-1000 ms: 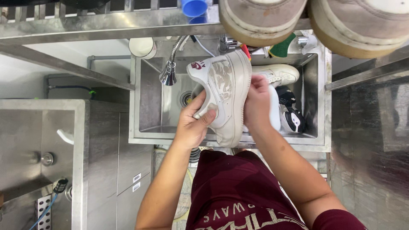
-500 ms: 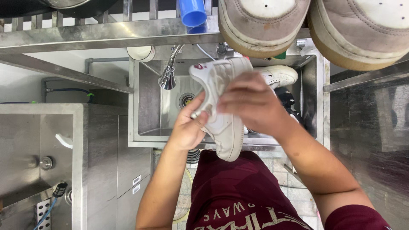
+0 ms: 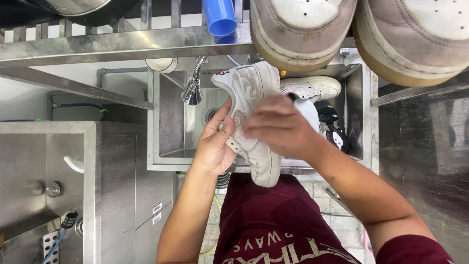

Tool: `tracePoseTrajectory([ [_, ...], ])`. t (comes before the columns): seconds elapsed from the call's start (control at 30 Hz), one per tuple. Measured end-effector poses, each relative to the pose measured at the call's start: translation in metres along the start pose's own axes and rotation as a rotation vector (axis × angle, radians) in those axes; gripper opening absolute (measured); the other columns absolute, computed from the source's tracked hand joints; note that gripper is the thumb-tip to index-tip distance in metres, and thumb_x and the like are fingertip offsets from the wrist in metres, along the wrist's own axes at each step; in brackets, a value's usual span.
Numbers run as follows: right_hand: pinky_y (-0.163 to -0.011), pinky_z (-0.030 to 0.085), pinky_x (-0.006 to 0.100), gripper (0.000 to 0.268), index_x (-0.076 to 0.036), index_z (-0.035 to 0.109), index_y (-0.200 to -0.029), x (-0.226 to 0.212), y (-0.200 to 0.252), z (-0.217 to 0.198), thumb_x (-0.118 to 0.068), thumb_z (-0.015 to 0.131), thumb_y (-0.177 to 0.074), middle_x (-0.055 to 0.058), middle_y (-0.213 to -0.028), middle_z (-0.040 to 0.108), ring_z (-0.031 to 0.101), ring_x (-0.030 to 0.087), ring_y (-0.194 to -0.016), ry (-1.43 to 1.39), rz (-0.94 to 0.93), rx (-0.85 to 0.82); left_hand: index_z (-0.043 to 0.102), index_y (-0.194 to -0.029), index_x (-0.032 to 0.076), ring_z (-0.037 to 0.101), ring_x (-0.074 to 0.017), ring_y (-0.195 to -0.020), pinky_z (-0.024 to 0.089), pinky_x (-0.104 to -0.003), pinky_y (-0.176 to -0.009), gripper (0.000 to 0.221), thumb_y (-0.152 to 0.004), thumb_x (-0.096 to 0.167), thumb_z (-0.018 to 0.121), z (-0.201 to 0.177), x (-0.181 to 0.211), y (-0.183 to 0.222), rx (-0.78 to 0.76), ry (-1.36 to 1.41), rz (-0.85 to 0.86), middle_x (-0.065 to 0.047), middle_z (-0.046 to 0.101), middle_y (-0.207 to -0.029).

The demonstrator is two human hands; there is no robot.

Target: The person cleans a white shoe at a professional washing station. They apply a liquid spray to the shoe surface using a handheld gun and then scrub the exterior and interior with a small brush while holding the shoe over a sink.

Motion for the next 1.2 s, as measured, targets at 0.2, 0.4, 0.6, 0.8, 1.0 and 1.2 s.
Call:
tracePoseTrajectory([
  [0.2, -0.094, 0.05, 0.043, 0.021, -0.009, 0.075, -0.097, 0.01, 0.002, 0.001, -0.002, 0.081, -0.079, -0.001, -0.105, 0.071, 0.063, 0.023, -0.109, 0.0, 0.032, -0.024, 0.03, -0.162, 0.001, 0.053, -0.028, -0.136, 0.044, -0.044, -0.114, 0.065, -0.106, 0.021, 0.057, 0.006, -0.002, -0.001, 0.037, 0.003, -0.039, -0.018, 0.053, -0.149],
  [0.4, -0.099, 0.053, 0.044, 0.019, -0.006, 0.073, -0.097, -0.012, 0.012, 0.019, -0.006, 0.08, -0.08, 0.004, -0.108, 0.072, 0.064, 0.024, -0.108, -0.141, -0.012, -0.132, 0.03, -0.164, 0.001, 0.055, -0.0274, -0.135, 0.045, -0.041, -0.113, 0.063, -0.109, 0.02, 0.055, 0.006, 0.006, -0.002, 0.001, 0.055, -0.021, -0.018, 0.053, -0.149],
  [0.6, -0.085, 0.051, 0.041, 0.02, -0.007, 0.077, -0.097, -0.016, 0.04, 0.016, 0.003, 0.074, -0.08, 0.004, -0.104, 0.072, 0.063, 0.023, -0.1, -0.159, 0.062, 0.002, 0.033, -0.16, -0.003, 0.054, -0.0288, -0.136, 0.045, -0.045, -0.115, 0.057, -0.111, 0.016, 0.053, -0.001, 0.021, -0.002, 0.033, 0.12, 0.067, -0.02, 0.052, -0.15],
  [0.8, -0.079, 0.054, 0.038, 0.016, -0.004, 0.07, -0.096, -0.009, 0.038, 0.01, 0.0, 0.081, -0.086, 0.009, -0.104, 0.071, 0.066, 0.022, -0.092, 0.015, 0.009, 0.03, 0.035, -0.159, -0.003, 0.054, -0.0301, -0.14, 0.042, -0.047, -0.119, 0.057, -0.108, 0.014, 0.055, -0.001, 0.015, 0.006, -0.029, 0.094, 0.064, -0.02, 0.05, -0.153],
  [1.0, -0.08, 0.054, 0.036, 0.022, -0.001, 0.068, -0.109, 0.003, 0.022, -0.016, 0.006, 0.077, -0.09, 0.015, -0.11, 0.069, 0.065, 0.027, -0.093, 0.216, 0.328, 0.259, 0.033, -0.159, -0.004, 0.052, -0.0306, -0.141, 0.042, -0.047, -0.12, 0.057, -0.111, 0.015, 0.055, 0.008, 0.009, 0.012, -0.099, 0.149, 0.099, -0.021, 0.05, -0.154],
  [1.2, -0.068, 0.057, 0.029, 0.021, 0.001, 0.067, -0.111, -0.006, 0.048, 0.005, -0.003, 0.075, -0.092, 0.012, -0.099, 0.07, 0.069, 0.016, -0.077, -0.065, 0.763, 0.082, 0.029, -0.161, -0.002, 0.05, -0.0288, -0.143, 0.041, -0.045, -0.122, 0.059, -0.111, 0.016, 0.053, 0.01, 0.02, 0.01, -0.038, 0.098, 0.192, -0.019, 0.048, -0.156],
])
Point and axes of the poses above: each hand's wrist, its own y-axis away from the middle knuckle, its own z-axis out of the palm, x = y × z, the point moved 8 cm from there along -y, towards the middle knuckle
